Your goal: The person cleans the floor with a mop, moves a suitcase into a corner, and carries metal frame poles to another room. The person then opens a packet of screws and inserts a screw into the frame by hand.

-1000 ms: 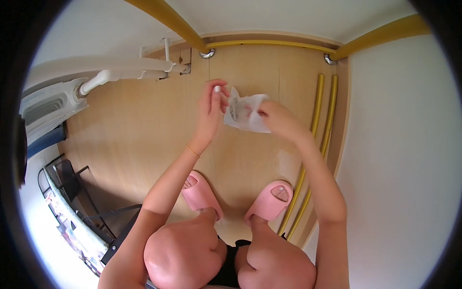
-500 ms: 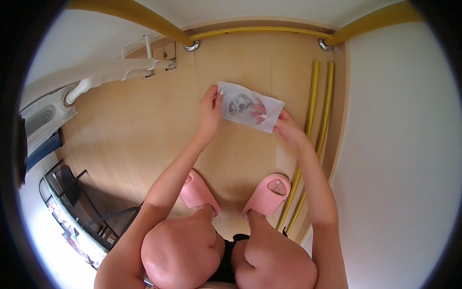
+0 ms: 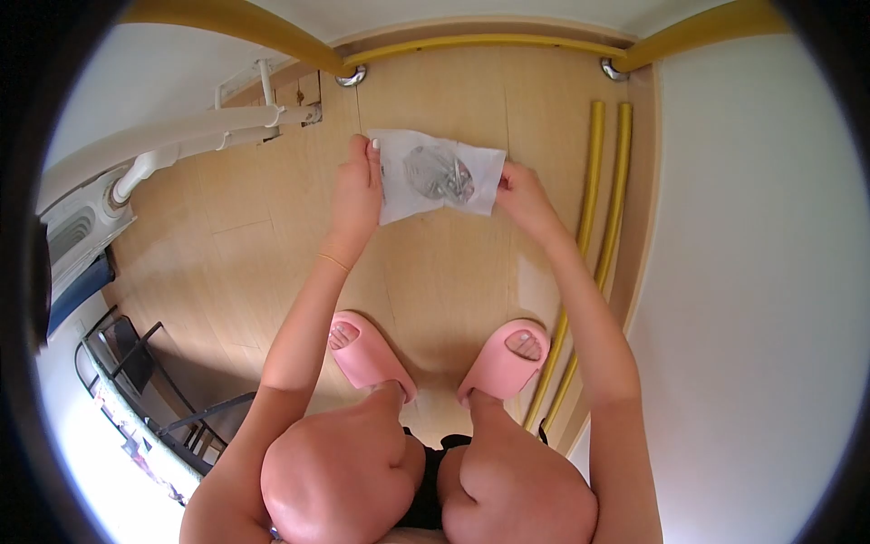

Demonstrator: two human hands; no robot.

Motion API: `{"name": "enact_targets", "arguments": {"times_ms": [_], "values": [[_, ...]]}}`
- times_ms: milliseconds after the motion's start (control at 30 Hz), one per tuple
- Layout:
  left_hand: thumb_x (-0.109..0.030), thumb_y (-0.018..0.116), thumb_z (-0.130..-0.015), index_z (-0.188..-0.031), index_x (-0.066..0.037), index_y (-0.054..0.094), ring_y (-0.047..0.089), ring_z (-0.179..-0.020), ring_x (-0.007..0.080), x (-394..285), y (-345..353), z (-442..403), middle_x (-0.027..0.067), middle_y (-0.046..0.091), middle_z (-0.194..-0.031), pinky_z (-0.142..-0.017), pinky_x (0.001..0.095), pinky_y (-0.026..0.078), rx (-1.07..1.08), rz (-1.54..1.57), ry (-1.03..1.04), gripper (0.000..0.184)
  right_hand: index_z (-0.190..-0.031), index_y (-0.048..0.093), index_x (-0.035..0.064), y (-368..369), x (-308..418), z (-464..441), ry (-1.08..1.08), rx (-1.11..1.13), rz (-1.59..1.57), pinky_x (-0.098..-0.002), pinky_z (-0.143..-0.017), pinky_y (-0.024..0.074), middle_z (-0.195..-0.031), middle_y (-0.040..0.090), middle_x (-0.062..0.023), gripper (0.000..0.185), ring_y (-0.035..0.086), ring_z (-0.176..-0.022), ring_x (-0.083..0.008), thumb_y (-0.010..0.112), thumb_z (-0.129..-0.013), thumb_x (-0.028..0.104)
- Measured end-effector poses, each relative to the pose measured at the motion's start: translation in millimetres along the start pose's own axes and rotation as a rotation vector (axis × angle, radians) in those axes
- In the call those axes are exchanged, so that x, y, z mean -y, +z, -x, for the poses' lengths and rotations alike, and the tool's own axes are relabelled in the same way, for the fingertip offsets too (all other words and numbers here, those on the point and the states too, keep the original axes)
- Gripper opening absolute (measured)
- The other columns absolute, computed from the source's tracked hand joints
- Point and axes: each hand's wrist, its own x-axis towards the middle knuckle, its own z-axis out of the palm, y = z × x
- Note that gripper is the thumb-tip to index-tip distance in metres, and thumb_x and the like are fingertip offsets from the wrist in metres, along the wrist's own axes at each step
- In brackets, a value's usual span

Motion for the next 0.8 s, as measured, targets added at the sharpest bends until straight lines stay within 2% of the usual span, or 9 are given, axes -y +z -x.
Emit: {"name": "enact_targets", "arguments": {"times_ms": [67, 167, 267, 333, 433, 567, 667, 733, 800], "values": [[-0.02, 0.038, -0.088, -0.083, -0.003, 0.037, 0.052, -0.052, 0.0373, 3.7, -3.8, 1.5, 0.0199, 0.051, -0.056, -0.044, 0.0439, 0.04, -0.015, 0.064, 0.015, 0.018, -0.097, 0.056, -0.0011, 4.2, 2.2, -3.3, -0.04, -0.077, 0.052, -0.024, -0.069, 0.0446, -0.087, 0.06, -0.0047, 0.024, 0.054, -0.078, -0.0084, 0.056, -0.074, 0.004], [-0.019, 0.042, -0.087, -0.082, -0.004, 0.038, 0.05, -0.05, 0.0367, 19.9, -4.6, -4.7, 0.0186, 0.051, -0.055, -0.043, 0.0417, 0.039, -0.081, -0.019, 0.032, 0.016, -0.098, 0.055, -0.0008, 3.0, 7.6, -15.2, -0.033, -0.072, -0.123, -0.022, -0.07, 0.0438, -0.086, 0.06, -0.0016, 0.023, 0.054, -0.078, -0.0085, 0.054, -0.076, 0.002], [-0.017, 0.047, -0.085, -0.08, -0.005, 0.039, 0.049, -0.043, 0.03, 20.8, -20.2, -2.7, 0.0155, 0.05, -0.053, -0.04, 0.036, 0.038, -0.049, 0.143, 0.068, 0.016, -0.095, 0.055, -0.0006, 0.6, 20.0, -18.3, 0.043, 0.029, -0.062, -0.0243, -0.06, 0.0455, -0.081, 0.058, -0.0047, 0.023, 0.055, -0.071, -0.0113, 0.055, -0.072, -0.001], [-0.015, 0.052, -0.083, -0.081, -0.004, 0.041, 0.046, -0.037, 0.0215, 23.9, -26.7, -3.0, 0.0118, 0.048, -0.05, -0.037, 0.03, 0.035, -0.041, 0.288, -0.077, 0.016, -0.095, 0.054, 0.0023, 3.8, 28.9, -20.2, -0.186, -0.001, 0.31, -0.0262, -0.062, 0.0457, -0.087, 0.051, -0.0067, 0.027, 0.055, -0.074, -0.0166, 0.056, -0.069, -0.003], [-0.014, 0.053, -0.082, -0.081, -0.002, 0.043, 0.043, -0.035, 0.0148, 44.2, -24.9, -3.4, 0.0095, 0.048, -0.049, -0.036, 0.0267, 0.035, -0.007, 0.379, -0.182, 0.015, -0.095, 0.052, 0.0045, 12.4, 27.4, -27.5, -0.31, -0.024, 0.448, -0.0297, -0.067, 0.046, -0.097, 0.044, -0.0088, 0.03, 0.053, -0.083, -0.0221, 0.058, -0.066, -0.003], [-0.012, 0.055, -0.08, -0.083, -0.001, 0.046, 0.046, -0.04, 0.0147, 71.0, -19.0, 0.2, 0.0084, 0.05, -0.052, -0.04, 0.0264, 0.037, -0.023, 0.234, -0.181, 0.015, -0.096, 0.051, 0.0057, 29.1, 34.4, -38.2, -0.402, -0.036, 0.618, -0.0331, -0.071, 0.0451, -0.105, 0.042, -0.0079, 0.032, 0.052, -0.088, -0.025, 0.059, -0.066, -0.001], [-0.009, 0.058, -0.077, -0.082, 0.0, 0.046, 0.049, -0.048, 0.0137, 80.5, -18.8, 6.9, 0.0083, 0.052, -0.057, -0.045, 0.026, 0.04, -0.126, 0.147, -0.028, 0.016, -0.096, 0.051, 0.0062, 39.1, 48.8, -46.9, -0.45, 0.091, 0.709, -0.0347, -0.072, 0.0448, -0.106, 0.041, -0.0072, 0.032, 0.051, -0.089, -0.026, 0.06, -0.066, 0.002], [-0.007, 0.061, -0.073, -0.082, 0.001, 0.046, 0.051, -0.054, 0.015, 83.9, -22.3, 10.7, 0.0087, 0.053, -0.061, -0.049, 0.0269, 0.041, -0.022, 0.242, -0.238, 0.019, -0.097, 0.051, 0.0058, 48.5, 54.4, -54.5, -0.469, 0.211, 0.753, -0.0332, -0.073, 0.0443, -0.105, 0.041, -0.0076, 0.035, 0.05, -0.089, -0.0253, 0.059, -0.064, -0.003], [-0.006, 0.061, -0.073, -0.082, 0.0, 0.045, 0.051, -0.053, 0.016, 86.9, -25.2, 16.3, 0.0091, 0.053, -0.06, -0.049, 0.0273, 0.041, -0.072, 0.266, -0.252, 0.019, -0.095, 0.05, 0.0048, 55.5, 63.0, -58.8, -0.442, 0.251, 0.789, -0.0335, -0.073, 0.0444, -0.104, 0.041, -0.0076, 0.033, 0.05, -0.087, -0.0256, 0.06, -0.064, -0.003]]}}
